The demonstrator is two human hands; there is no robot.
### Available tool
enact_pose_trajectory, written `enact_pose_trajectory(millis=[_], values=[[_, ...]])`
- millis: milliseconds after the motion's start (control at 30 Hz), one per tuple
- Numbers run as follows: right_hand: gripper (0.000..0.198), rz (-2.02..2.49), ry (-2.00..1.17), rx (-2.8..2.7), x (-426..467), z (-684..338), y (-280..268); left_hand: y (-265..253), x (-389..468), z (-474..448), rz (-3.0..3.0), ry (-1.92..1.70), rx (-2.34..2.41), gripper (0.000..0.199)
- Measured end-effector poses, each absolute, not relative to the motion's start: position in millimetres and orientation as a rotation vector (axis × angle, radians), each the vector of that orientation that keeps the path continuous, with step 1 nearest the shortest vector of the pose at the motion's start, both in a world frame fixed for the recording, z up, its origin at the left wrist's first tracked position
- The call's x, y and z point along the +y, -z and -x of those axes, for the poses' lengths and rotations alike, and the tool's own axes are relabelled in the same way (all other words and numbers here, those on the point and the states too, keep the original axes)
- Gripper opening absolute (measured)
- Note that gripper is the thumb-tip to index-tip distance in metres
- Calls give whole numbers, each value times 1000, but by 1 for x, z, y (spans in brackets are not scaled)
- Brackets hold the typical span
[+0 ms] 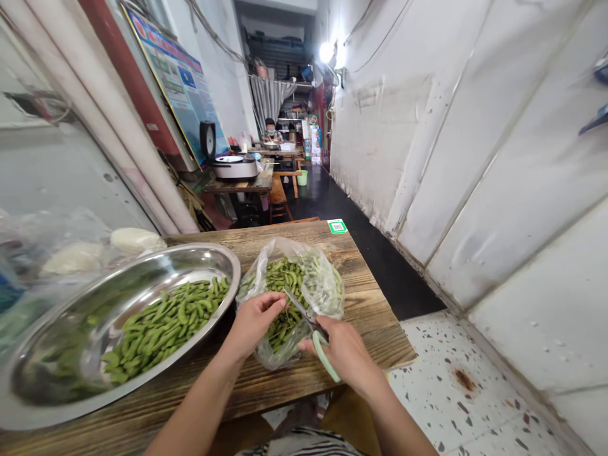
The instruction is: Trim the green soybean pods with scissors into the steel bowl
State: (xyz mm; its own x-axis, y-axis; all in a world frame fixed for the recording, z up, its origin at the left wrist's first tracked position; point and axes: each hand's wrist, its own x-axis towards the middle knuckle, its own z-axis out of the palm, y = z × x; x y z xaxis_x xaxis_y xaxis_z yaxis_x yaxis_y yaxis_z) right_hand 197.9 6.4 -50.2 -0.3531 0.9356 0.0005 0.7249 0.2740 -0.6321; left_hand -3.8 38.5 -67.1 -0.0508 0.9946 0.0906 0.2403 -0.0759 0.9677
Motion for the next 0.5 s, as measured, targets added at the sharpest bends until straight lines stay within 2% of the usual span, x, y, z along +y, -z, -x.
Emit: enact_pose_trajectory(millis=[300, 500], values=[[40, 1487, -595, -2273, 3, -199, 44, 66, 32, 14, -1283, -1198, 1260, 29], [42, 1452, -613, -2276, 5, -198, 45, 64, 30, 20, -1285, -1190, 1221, 29]])
